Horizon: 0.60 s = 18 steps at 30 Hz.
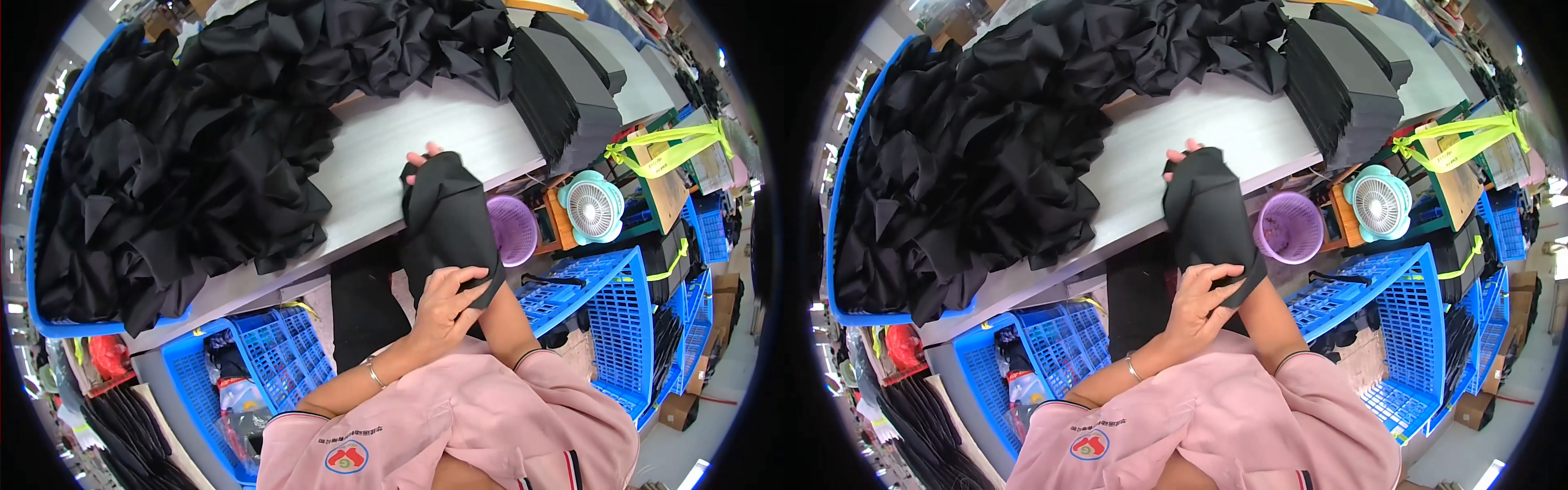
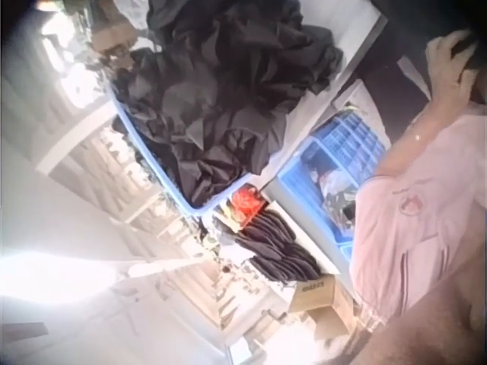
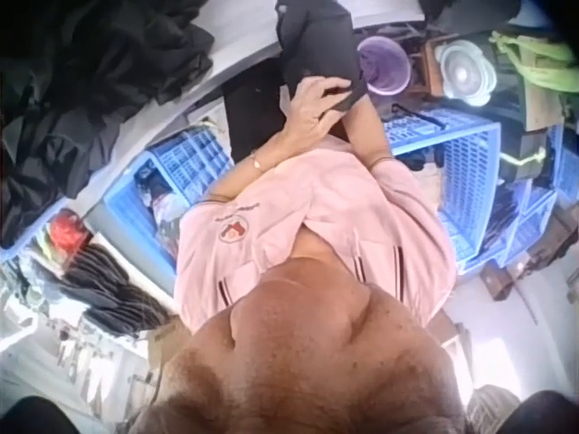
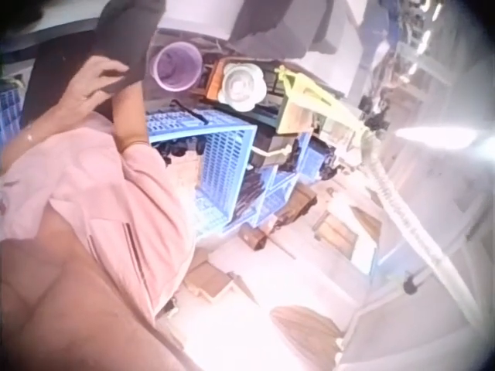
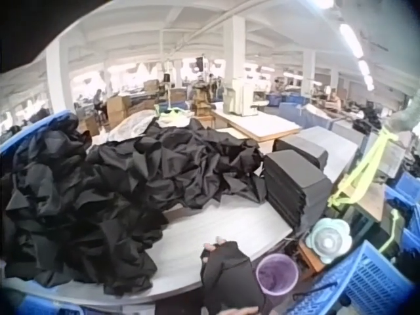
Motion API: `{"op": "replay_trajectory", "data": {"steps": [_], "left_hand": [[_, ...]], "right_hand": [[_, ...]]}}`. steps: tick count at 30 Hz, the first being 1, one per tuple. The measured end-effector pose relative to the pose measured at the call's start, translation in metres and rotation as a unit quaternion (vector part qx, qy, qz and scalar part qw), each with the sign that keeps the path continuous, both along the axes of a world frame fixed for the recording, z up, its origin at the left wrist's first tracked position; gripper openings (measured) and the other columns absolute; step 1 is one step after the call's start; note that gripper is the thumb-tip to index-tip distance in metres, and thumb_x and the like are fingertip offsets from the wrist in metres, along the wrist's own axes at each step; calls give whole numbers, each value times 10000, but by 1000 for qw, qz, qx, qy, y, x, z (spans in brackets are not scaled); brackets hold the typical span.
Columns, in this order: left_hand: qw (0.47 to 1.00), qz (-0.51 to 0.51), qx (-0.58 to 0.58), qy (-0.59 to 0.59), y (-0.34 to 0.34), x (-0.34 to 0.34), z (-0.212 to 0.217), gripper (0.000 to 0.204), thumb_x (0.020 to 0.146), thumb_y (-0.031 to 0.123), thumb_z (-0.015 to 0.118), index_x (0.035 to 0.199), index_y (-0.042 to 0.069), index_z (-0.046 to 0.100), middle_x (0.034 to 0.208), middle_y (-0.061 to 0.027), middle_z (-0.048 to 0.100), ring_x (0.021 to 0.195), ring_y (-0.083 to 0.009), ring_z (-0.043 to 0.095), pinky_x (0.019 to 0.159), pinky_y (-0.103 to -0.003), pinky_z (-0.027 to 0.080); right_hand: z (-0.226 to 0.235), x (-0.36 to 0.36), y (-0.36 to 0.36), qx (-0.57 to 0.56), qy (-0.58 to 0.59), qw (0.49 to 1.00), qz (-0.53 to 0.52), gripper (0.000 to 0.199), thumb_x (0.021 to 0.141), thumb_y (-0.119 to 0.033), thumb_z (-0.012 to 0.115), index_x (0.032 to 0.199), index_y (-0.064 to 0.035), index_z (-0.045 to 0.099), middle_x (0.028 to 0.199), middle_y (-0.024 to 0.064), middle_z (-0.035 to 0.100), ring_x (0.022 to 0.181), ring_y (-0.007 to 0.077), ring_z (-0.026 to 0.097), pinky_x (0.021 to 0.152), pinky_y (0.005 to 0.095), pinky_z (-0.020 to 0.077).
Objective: Folding and checking black fabric pieces at a factory workbench.
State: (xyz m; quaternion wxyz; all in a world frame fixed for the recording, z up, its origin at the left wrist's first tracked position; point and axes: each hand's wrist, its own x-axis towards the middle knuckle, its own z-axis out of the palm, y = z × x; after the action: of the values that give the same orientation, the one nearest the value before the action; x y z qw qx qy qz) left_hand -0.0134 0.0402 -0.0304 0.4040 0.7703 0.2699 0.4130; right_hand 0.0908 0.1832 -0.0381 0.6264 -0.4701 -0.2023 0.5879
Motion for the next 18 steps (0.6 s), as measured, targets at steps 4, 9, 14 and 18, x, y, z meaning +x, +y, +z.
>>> {"op": "replay_trajectory", "data": {"steps": [4,9,14,18], "left_hand": [[983,164,-35,-73,27,-13,24,618,836,160,732,1383,-5,495,1421,-197,462,1277,-358,453,1088,-428,348],[936,248,-228,-104,84,-22,3,328,898,237,726,1143,47,619,1423,-200,470,1327,-326,427,1116,-428,307],[890,129,-371,-233,101,-20,-12,147,932,210,693,889,70,684,1408,-136,512,1290,-236,457,1095,-372,307],[956,161,-216,-118,125,-24,-7,106,835,129,732,888,56,675,1368,-156,551,1286,-316,489,1092,-392,342]], "right_hand": [[17,7,-30,93,144,984,57,483,1034,-247,517,1481,-127,381,1274,109,580,1006,193,610,850,329,523],[38,1,-49,146,43,987,58,596,1044,-349,507,1561,-161,279,1392,67,497,1034,168,551,872,307,495],[18,19,-55,144,-5,989,34,584,1043,-361,499,1542,-107,331,1403,70,493,1086,165,534,926,312,476],[0,23,-97,131,-41,990,18,576,1044,-356,498,1537,-104,340,1402,71,496,1099,163,532,933,317,474]]}}
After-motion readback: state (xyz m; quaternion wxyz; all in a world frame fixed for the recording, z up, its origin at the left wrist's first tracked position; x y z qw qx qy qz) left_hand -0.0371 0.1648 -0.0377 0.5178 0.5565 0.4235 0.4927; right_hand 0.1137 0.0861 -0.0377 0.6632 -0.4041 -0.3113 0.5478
